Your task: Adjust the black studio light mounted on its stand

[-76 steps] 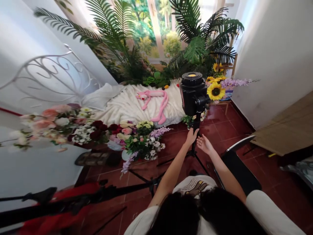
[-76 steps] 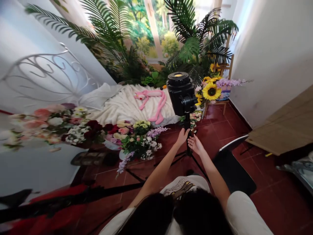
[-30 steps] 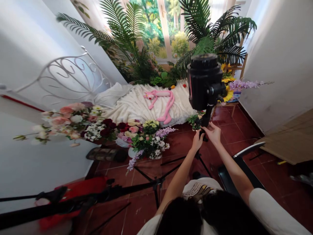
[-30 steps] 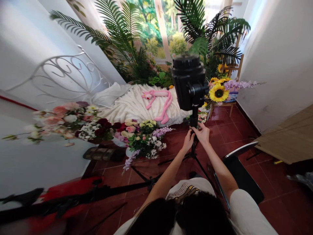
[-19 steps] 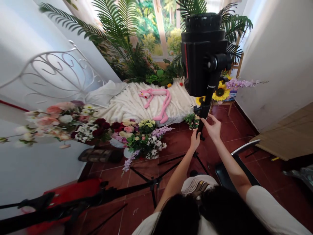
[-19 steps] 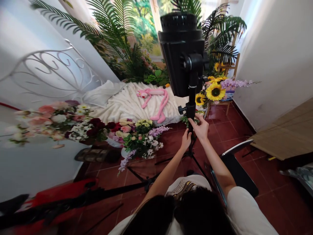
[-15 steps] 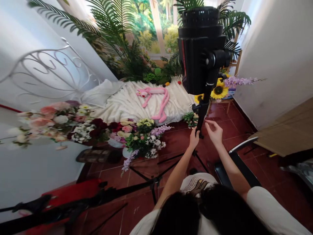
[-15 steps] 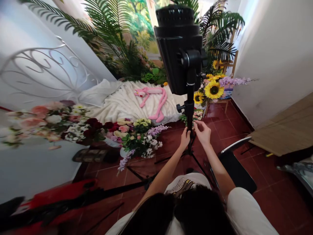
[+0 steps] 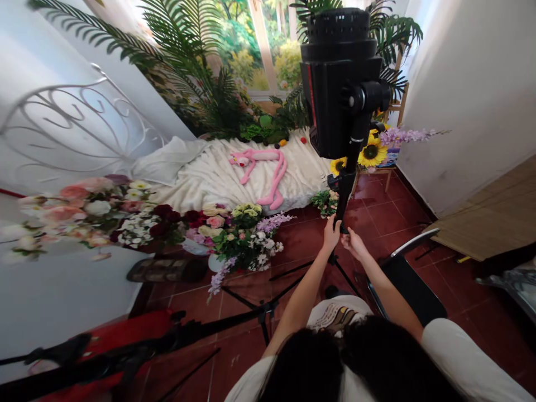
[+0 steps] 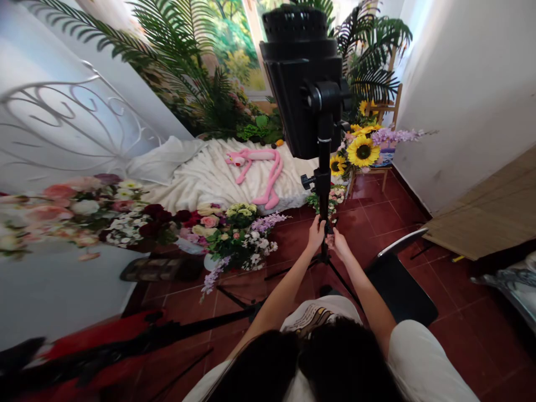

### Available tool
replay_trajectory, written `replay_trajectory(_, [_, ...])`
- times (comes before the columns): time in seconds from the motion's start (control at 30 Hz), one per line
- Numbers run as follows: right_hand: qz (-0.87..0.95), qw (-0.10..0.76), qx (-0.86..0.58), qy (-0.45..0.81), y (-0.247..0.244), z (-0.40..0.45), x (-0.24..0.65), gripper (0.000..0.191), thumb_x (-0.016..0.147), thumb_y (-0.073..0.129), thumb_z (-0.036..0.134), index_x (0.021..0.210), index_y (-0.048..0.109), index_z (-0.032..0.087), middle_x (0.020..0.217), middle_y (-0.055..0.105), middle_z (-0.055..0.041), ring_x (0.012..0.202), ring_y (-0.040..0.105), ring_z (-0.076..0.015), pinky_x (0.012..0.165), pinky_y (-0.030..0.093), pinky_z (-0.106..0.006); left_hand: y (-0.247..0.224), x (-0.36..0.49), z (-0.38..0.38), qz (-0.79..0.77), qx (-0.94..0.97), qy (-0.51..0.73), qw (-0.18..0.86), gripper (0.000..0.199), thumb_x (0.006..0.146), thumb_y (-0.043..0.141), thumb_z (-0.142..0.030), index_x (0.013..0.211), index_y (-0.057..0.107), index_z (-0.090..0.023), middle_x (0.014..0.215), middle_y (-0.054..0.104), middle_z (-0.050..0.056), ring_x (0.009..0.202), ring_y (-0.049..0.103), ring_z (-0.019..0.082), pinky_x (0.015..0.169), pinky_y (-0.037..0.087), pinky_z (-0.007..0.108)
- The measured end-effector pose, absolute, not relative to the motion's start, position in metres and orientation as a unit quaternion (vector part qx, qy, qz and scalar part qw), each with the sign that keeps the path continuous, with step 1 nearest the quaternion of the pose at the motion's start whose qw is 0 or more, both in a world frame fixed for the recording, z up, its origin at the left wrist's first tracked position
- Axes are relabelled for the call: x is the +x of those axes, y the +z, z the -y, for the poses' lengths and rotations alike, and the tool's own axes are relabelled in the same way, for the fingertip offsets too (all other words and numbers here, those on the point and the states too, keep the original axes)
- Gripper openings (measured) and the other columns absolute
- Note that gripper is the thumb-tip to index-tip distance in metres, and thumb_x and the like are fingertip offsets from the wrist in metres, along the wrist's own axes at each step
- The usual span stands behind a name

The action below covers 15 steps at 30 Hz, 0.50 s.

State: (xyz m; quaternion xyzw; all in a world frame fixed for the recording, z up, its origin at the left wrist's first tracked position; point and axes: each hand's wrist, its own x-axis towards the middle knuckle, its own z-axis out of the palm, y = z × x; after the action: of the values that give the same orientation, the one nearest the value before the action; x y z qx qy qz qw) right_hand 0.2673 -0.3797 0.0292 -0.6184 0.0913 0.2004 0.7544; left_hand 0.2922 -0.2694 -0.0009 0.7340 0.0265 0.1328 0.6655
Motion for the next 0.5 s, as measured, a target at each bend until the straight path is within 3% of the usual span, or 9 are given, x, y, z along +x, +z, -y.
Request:
replay_trajectory(0.1, [-0.121,0.896,-0.338,0.260,0.028,0.373,0.266,0.030,0.087,0.044,0.019,0.058,0.035,0.022,0.042,0.038,0.0069,0.036,0.033,-0.0079,0.039,0.031,-0.017,0.000,0.293,0.268,-0.014,0.739,0.131,0.661,0.042,0.089,0.044,-0.047,0.119,0.055,-0.018,0.119,0.062,0.011,0.113,0.056,0.020,0.100,0.041,0.036])
replay_trajectory(0.23, [-0.168,0.951,-0.158,0.207,0.027,0.362,0.260,0.029,0.082,0.039,0.006,0.059,0.035,0.022,0.044,0.036,0.0067,0.037,0.034,-0.0082,0.037,0.031,-0.015,0.001,0.293,0.265,-0.008,0.736,0.122,0.666,0.042,0.088,0.046,-0.046,0.119,0.055,-0.019,0.120,0.062,0.010,0.110,0.058,0.020,0.099,0.043,0.036])
replay_trajectory(0.33, [-0.171,0.960,-0.106,0.196,0.026,0.353,0.257,0.025,0.080,0.039,0.005,0.062,0.041,0.022,0.045,0.039,0.0064,0.039,0.038,-0.0080,0.039,0.035,-0.015,0.002,0.287,0.257,0.007,0.723,0.126,0.679,0.041,0.088,0.048,-0.044,0.119,0.055,-0.019,0.122,0.061,0.011,0.112,0.058,0.019,0.098,0.045,0.036])
replay_trajectory(0.5, [-0.168,0.888,-0.176,0.390,0.025,0.337,0.254,0.014,0.077,0.047,0.008,0.073,0.048,0.020,0.054,0.050,0.0056,0.044,0.044,-0.0061,0.042,0.037,-0.014,-0.003,0.262,0.219,-0.039,0.715,0.176,0.675,0.037,0.089,0.045,-0.045,0.113,0.057,-0.019,0.115,0.064,0.010,0.106,0.061,0.017,0.092,0.048,0.033])
